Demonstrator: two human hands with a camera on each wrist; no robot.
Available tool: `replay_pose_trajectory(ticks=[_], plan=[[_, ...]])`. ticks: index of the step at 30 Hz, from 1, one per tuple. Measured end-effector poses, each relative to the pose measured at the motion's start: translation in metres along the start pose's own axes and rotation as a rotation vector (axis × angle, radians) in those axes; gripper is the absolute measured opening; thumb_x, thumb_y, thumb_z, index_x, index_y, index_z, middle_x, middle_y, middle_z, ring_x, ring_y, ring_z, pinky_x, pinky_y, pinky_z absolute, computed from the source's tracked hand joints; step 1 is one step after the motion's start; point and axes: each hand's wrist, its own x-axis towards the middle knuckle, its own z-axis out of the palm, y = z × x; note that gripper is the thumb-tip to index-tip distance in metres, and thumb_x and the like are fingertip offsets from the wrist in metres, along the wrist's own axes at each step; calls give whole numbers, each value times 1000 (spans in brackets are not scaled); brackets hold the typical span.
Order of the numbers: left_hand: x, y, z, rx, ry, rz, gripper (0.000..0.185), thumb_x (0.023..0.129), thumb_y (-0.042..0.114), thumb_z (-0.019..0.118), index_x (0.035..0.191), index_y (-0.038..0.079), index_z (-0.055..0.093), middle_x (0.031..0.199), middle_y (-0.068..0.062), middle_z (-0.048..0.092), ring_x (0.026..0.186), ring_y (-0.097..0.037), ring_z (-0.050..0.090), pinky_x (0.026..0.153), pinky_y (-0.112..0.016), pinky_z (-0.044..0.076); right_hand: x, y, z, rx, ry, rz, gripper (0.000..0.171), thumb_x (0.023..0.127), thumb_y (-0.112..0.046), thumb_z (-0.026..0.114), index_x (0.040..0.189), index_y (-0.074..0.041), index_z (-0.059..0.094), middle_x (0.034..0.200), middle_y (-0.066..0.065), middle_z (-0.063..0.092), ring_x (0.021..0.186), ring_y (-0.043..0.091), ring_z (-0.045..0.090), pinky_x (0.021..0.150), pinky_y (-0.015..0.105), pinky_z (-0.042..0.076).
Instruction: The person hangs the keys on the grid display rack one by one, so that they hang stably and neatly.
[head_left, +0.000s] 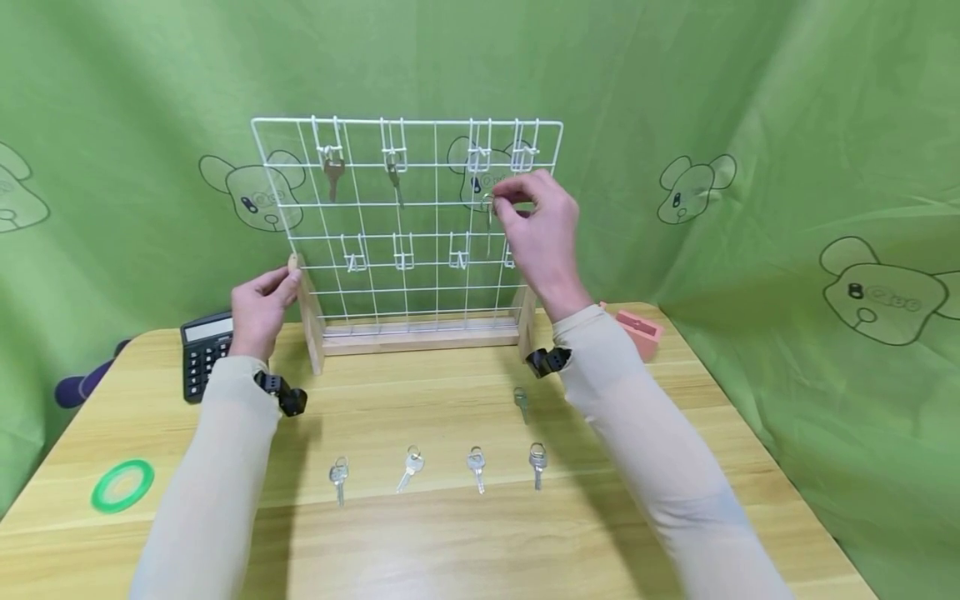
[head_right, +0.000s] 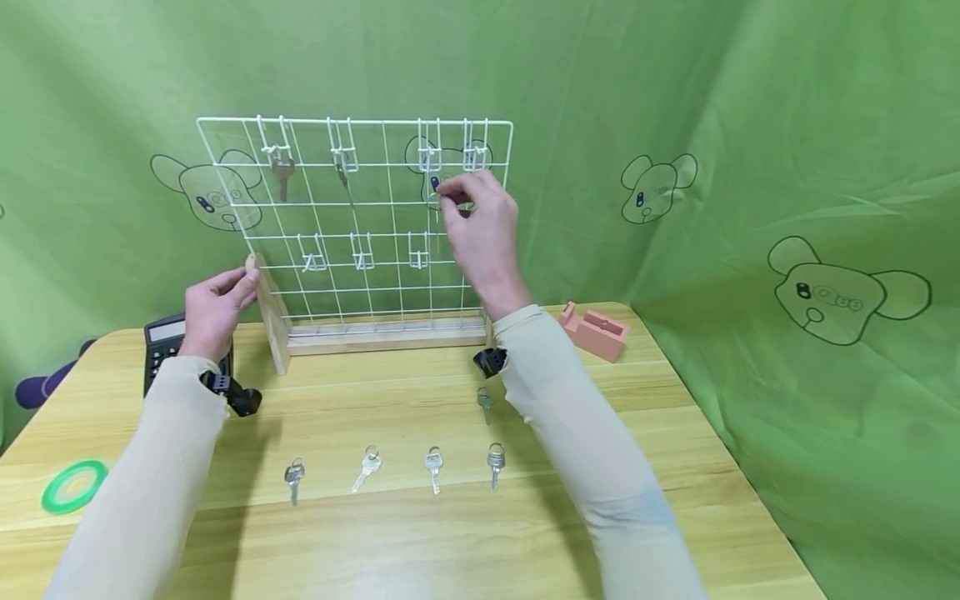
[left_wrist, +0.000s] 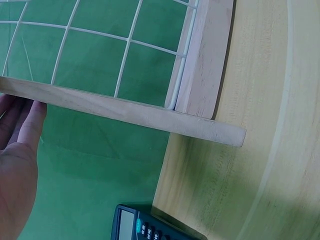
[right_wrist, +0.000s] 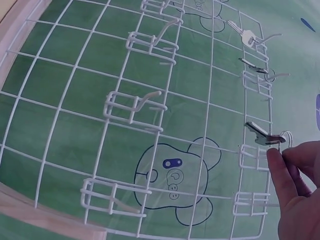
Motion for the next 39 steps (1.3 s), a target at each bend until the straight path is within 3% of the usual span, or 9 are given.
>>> replay_pose_trajectory(ticks=[14,19,23,32,39], plan=[[0,-1,-1,-1,-10,-14,54,93,32,68,136,4,55,136,-20,55,118,-27,58,99,-26,51,17,-11,9,9,147,-32,11,90,7,65,98,3,71,96,7,62,89,14,62,78,19,57],[0,-1,-1,-1,-6,-3,53,93,31,68,136,3,55,135,-20,55,118,-28,58,98,-25,51,21,-13,13,70,214,-73,11,89,10,63,97,6,70,94,9,60,89,17,62,80,21,58],[1,-1,-1,-3,1,5,53,93,31,68,136,3,55,135,-20,56,117,-28,59,96,-23,52,25,-15,17,54,252,-105,12,89,11,62,97,7,70,94,11,59,89,19,61,80,19,58],[2,-3,1,-6,4,4,54,92,32,69,135,3,55,134,-20,56,117,-27,59,95,-23,52,28,-14,24,-80,226,-96,13,91,10,61,101,6,70,97,13,59,93,19,61,84,12,53],[2,-4,0,-15,7,14,54,93,31,69,135,2,55,133,-21,56,116,-27,60,96,-24,52,27,-12,26,-79,205,-70,14,91,9,61,102,6,69,99,13,59,93,18,62,82,12,53]])
